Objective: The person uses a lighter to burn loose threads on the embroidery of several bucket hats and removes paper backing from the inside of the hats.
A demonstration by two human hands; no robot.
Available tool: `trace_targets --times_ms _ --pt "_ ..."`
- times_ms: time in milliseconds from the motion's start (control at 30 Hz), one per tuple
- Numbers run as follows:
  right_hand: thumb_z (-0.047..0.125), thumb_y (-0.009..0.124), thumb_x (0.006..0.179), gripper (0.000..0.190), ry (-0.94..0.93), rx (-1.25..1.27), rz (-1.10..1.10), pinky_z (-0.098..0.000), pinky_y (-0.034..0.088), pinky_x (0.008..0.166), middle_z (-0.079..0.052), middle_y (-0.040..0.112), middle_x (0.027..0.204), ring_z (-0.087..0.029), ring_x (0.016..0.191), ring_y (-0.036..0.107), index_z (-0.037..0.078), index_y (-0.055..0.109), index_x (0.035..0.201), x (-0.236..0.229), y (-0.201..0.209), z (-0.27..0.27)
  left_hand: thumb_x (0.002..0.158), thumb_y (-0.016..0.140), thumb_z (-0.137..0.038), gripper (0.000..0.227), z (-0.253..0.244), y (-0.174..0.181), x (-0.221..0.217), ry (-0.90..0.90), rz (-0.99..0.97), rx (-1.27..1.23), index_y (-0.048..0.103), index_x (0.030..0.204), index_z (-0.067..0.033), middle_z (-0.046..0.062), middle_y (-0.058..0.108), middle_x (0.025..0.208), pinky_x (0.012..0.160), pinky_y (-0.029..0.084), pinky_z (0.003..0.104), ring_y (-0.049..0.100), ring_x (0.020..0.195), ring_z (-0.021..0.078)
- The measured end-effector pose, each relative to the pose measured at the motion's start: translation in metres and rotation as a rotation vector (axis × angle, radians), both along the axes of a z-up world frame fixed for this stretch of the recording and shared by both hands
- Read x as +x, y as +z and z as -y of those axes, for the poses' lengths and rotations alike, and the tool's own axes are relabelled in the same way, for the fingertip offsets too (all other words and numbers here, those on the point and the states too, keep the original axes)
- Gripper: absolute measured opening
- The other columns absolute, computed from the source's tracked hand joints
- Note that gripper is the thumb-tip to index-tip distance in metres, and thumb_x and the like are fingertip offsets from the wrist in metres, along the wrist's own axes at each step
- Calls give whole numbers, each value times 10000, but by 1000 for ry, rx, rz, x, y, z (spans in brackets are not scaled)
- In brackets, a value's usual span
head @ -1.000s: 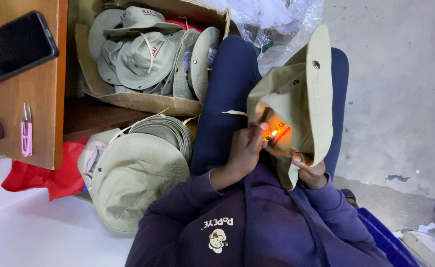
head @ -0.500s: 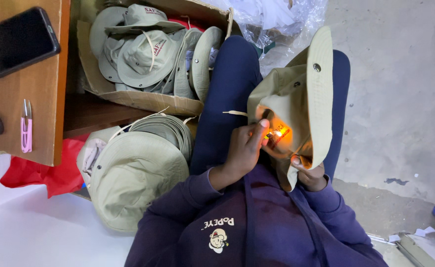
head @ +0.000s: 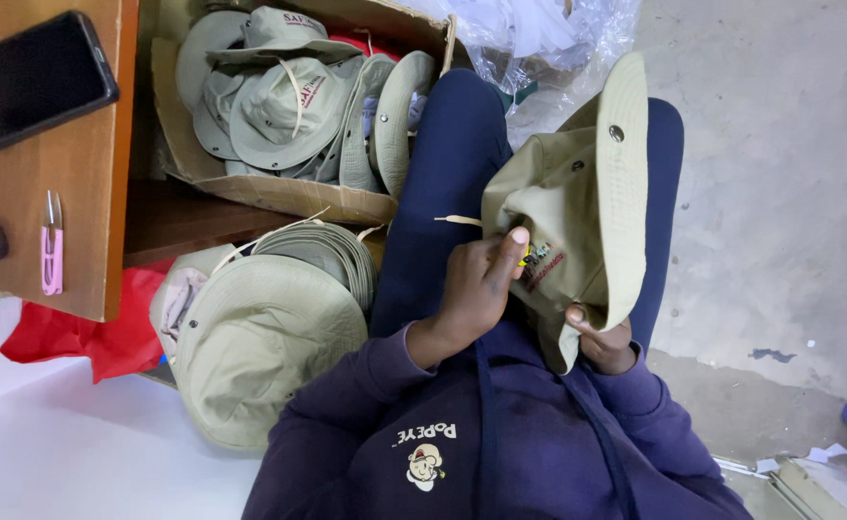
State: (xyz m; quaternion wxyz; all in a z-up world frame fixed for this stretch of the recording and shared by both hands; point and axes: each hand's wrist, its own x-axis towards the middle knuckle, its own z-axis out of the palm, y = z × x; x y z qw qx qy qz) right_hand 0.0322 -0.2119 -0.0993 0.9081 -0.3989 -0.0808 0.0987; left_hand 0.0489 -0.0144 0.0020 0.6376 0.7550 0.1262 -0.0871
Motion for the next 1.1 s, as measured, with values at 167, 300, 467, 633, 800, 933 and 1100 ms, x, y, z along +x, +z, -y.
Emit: trace_targets --times_ms 167,300,467,633,800,933,1100 --pt "-29 680 801 824 38 61 -15 -680 476 1057 -375 569 1425 -530 1317 567 -105 352 1553 1 5 0 1078 460 -504 653 -2 0 0 -29 32 93 608 634 -49 190 604 565 610 484 427 621 573 388" --pt "-23 668 804 883 64 96 -22 -714 449 1097 -388 548 1477 -550 1366 538 -102 311 1608 0 7 5 1102 457 -484 658 -3 -3 -6 -51 49 142 552 610 -57 183 588 546 597 483 409 638 570 327" --pt "0 646 795 895 43 108 -40 -752 420 1105 -397 529 1485 -565 1366 529 -90 299 1616 -3 -11 15 1100 451 -495 660 1 -8 -13 -91 51 175 571 631 -48 212 600 565 578 487 441 665 616 449" --pt "-15 619 814 872 53 149 -67 -767 417 1097 -410 507 1498 -585 1383 504 -107 287 1615 -5 -3 8 1094 449 -493 639 -1 0 -12 -102 71 195 592 650 -56 224 621 594 594 507 461 690 686 478" --pt "-24 597 862 811 57 203 -69 -749 418 1112 -393 520 1502 -560 1390 513 -93 312 1617 -1 14 4 1101 431 -512 666 0 -13 -18 -115 53 207 581 634 -62 205 625 584 589 507 442 692 649 440" --pt "31 663 877 794 29 105 -68 -653 473 1134 -304 579 1508 -459 1382 578 -46 380 1614 2 27 4 1095 436 -525 663 0 -18 -23 -138 24 218 621 665 -55 227 647 607 610 515 501 692 713 504" --pt "-9 667 894 711 -50 110 -67 -604 519 1135 -257 654 1446 -411 1326 654 -34 472 1577 -2 21 -3 1096 447 -521 651 -1 -21 -25 -142 12 216 633 673 -62 213 661 619 623 536 483 706 731 488"
